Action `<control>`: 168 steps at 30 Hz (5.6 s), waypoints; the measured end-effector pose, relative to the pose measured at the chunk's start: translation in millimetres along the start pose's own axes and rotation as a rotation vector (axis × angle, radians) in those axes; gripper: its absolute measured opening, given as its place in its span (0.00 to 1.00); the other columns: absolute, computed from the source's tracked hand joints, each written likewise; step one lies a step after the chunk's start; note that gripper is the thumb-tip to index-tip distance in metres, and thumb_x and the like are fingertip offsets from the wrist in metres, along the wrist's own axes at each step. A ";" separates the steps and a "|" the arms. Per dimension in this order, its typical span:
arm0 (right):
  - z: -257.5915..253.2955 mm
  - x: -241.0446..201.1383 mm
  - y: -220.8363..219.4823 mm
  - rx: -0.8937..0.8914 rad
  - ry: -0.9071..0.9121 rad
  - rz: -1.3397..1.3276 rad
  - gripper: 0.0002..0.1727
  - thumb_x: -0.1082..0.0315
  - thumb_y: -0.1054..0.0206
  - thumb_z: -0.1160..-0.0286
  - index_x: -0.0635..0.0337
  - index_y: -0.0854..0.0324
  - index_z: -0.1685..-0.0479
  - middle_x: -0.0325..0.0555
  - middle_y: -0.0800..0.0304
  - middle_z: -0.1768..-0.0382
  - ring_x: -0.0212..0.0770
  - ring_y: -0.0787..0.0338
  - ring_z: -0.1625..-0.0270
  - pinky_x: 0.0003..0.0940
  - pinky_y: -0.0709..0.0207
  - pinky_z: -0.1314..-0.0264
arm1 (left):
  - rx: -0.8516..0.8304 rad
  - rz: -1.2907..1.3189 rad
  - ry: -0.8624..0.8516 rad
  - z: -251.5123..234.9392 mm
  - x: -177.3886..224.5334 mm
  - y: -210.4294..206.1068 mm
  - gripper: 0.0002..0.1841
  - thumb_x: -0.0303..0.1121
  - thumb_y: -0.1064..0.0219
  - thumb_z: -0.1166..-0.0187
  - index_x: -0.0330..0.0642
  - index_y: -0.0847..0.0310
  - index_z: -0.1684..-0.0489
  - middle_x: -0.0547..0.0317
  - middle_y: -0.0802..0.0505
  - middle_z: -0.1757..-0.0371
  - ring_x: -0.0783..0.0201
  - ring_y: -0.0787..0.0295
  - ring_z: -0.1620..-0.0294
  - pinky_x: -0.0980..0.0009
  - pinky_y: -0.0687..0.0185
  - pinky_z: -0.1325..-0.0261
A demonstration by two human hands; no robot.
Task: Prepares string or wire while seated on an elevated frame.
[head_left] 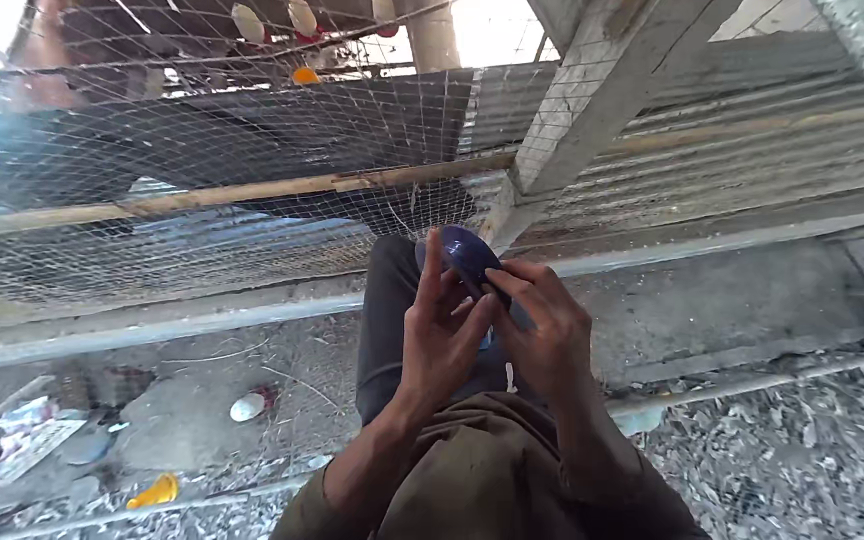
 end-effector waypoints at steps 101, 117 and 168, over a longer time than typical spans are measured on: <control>80.7 27.4 2.4 -0.946 -0.186 -0.294 0.10 0.65 0.42 0.15 0.59 0.16 0.56 0.42 0.13 0.64 0.32 0.14 0.64 0.25 0.19 0.61 | -0.411 -0.697 0.336 91.9 -34.0 61.0 0.11 0.45 0.31 0.19 0.53 0.03 0.56 0.56 0.22 0.15 0.62 0.32 0.13 0.58 0.29 0.16; 98.0 39.7 -2.5 -0.911 -0.199 -0.135 0.08 0.71 0.40 0.20 0.62 0.16 0.55 0.48 0.11 0.60 0.41 0.10 0.62 0.36 0.15 0.61 | -0.491 -0.772 0.299 84.4 -65.2 29.1 0.07 0.30 0.29 0.24 0.46 0.04 0.59 0.58 0.04 0.53 0.61 0.07 0.51 0.57 0.12 0.47; 95.8 55.4 1.7 -0.901 -0.216 -0.224 0.08 0.67 0.34 0.23 0.60 0.10 0.60 0.43 0.12 0.64 0.32 0.13 0.63 0.25 0.17 0.59 | -0.396 -0.025 0.415 112.6 -74.9 64.6 0.10 0.37 0.50 0.08 0.47 0.23 0.55 0.58 0.19 0.27 0.63 0.18 0.31 0.63 0.15 0.35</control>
Point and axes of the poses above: each hand's wrist, its own z-axis away from the middle knuckle, its own y-axis out of the back of the hand, x = y × z, the point moved 3 cm from there along -z, towards the middle knuckle
